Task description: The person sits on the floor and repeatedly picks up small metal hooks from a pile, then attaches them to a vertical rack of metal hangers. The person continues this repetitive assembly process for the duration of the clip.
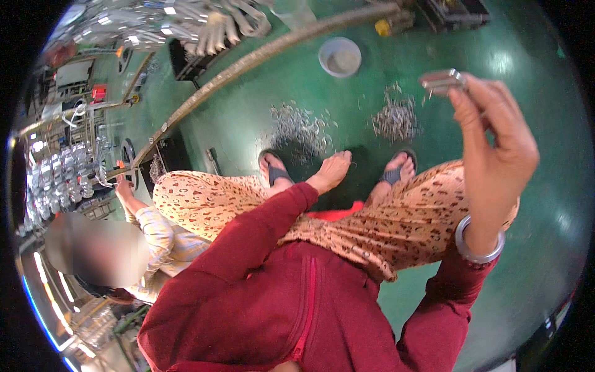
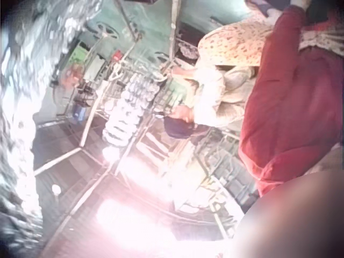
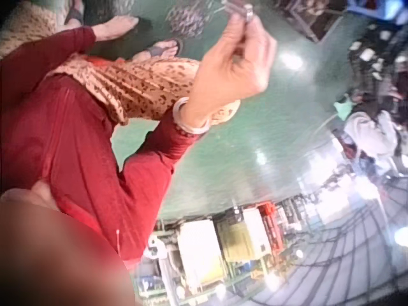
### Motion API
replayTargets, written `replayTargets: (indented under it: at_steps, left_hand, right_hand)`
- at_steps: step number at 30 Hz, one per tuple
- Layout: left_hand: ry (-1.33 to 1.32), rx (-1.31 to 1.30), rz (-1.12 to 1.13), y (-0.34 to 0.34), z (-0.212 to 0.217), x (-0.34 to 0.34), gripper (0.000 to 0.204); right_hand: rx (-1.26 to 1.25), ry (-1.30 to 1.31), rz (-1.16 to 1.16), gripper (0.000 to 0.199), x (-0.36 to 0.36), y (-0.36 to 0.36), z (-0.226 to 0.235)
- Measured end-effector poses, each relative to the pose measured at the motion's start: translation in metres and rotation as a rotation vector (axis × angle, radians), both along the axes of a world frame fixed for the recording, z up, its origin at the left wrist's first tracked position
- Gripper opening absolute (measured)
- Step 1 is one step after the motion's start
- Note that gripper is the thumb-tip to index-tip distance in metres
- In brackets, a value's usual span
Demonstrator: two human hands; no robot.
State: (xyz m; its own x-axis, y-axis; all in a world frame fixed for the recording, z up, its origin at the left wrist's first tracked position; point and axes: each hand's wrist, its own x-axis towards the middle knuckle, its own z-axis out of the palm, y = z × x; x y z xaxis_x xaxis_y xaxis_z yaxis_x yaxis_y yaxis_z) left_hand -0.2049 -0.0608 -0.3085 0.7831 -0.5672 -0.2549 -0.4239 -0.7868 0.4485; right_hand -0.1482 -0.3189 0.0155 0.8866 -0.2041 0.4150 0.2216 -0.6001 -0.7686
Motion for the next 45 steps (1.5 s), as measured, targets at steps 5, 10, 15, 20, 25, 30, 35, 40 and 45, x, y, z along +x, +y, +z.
replayTargets:
  at_steps: [5, 10, 15, 20, 25, 30, 35, 40, 45]
  left_hand:
    - [0.120, -0.477, 0.386, -0.008, 0.108, 0.083, 0.017]
    - [0.376, -1.190, 0.497, -0.013, 0.299, 0.115, 0.014]
    - [-0.209, -1.187, 0.171, -0.013, 0.398, 0.111, 0.012]
    - [-0.436, -1.091, 0.247, -0.017, 0.404, 0.106, 0.014]
    - [-0.346, -1.127, 0.316, -0.013, 0.403, 0.098, 0.014]
    - [0.097, -1.378, 0.319, -0.007, 0.409, 0.090, 0.014]
    - [0.090, -1.493, 0.221, -0.006, 0.419, 0.100, 0.009]
    - [0.002, -1.472, 0.217, -0.005, 0.437, 0.104, 0.009]
    - [-0.032, -1.439, 0.228, -0.008, 0.452, 0.110, 0.009]
  right_hand:
    - [0.004, -0.045, 0.082, 0.016, 0.012, 0.019, 0.029]
    - [-0.020, -0.026, 0.132, 0.018, 0.017, 0.044, 0.063]
    - [0.011, -0.060, 0.157, 0.023, 0.019, 0.071, 0.084]
    - [0.031, -0.101, 0.161, 0.024, 0.016, 0.090, 0.092]
    - [0.015, -0.110, 0.208, 0.025, 0.012, 0.099, 0.097]
    - [0.006, -0.163, 0.256, 0.032, 0.008, 0.105, 0.106]
    - [0.145, -0.250, 0.121, 0.025, 0.040, 0.091, 0.151]
    - [-0.228, -0.135, -0.111, 0.034, 0.094, 0.108, 0.166]
    - [-0.318, -0.150, -0.100, 0.024, 0.113, 0.109, 0.159]
